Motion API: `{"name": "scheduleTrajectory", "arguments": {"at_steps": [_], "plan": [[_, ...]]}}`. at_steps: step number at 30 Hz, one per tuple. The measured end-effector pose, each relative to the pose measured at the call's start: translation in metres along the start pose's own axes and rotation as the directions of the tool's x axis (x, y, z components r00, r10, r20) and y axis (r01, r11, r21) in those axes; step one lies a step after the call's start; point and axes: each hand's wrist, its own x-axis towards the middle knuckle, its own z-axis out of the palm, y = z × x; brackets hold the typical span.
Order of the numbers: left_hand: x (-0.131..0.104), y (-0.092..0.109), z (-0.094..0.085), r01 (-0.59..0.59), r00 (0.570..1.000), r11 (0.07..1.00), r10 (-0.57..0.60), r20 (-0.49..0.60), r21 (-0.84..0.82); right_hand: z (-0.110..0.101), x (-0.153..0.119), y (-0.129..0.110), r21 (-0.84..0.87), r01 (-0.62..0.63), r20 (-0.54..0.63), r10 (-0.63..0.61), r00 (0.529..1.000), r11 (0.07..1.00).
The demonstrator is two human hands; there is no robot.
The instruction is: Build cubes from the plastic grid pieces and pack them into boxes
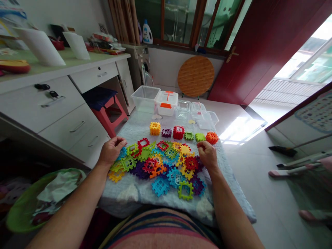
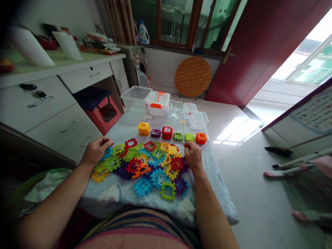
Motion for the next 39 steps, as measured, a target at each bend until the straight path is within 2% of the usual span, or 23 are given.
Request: {"name": "scheduleTrajectory", "arguments": {"at_steps": [5, 16, 27, 32, 35, 39], "plan": [[0.000, 0.000, 0.001, 0.016, 1.000, 1.000, -0.016, -0.023, -0.008, 0.006, -0.001, 0.004, 0.000, 0.033, 0.041, -0.033, 0.999, 0.999], [0.001, -0.004, 0.001, -0.012, 0.999, 0.998, 0.015, -0.046, 0.058, 0.007, 0.000, 0.006, 0.002, 0.005, 0.046, -0.005, 0.999, 1.000], [0.002, -0.007, 0.002, -0.030, 0.997, 0.998, 0.034, -0.072, 0.051, 0.005, -0.002, -0.002, 0.013, 0.060, 0.067, -0.060, 0.996, 0.998], [0.003, -0.007, 0.002, -0.013, 0.997, 0.999, 0.015, -0.072, 0.032, -0.001, -0.001, -0.008, 0.052, 0.103, 0.132, -0.109, 0.985, 0.993], [0.003, -0.006, 0.002, -0.002, 0.998, 1.000, 0.003, -0.066, 0.010, -0.015, -0.007, -0.022, 0.025, 0.179, 0.248, -0.179, 0.952, 0.984], [0.004, -0.007, 0.003, -0.011, 0.998, 1.000, 0.011, -0.063, 0.002, -0.038, -0.037, -0.049, 0.019, 0.324, 0.472, -0.294, 0.831, 0.946]]}}
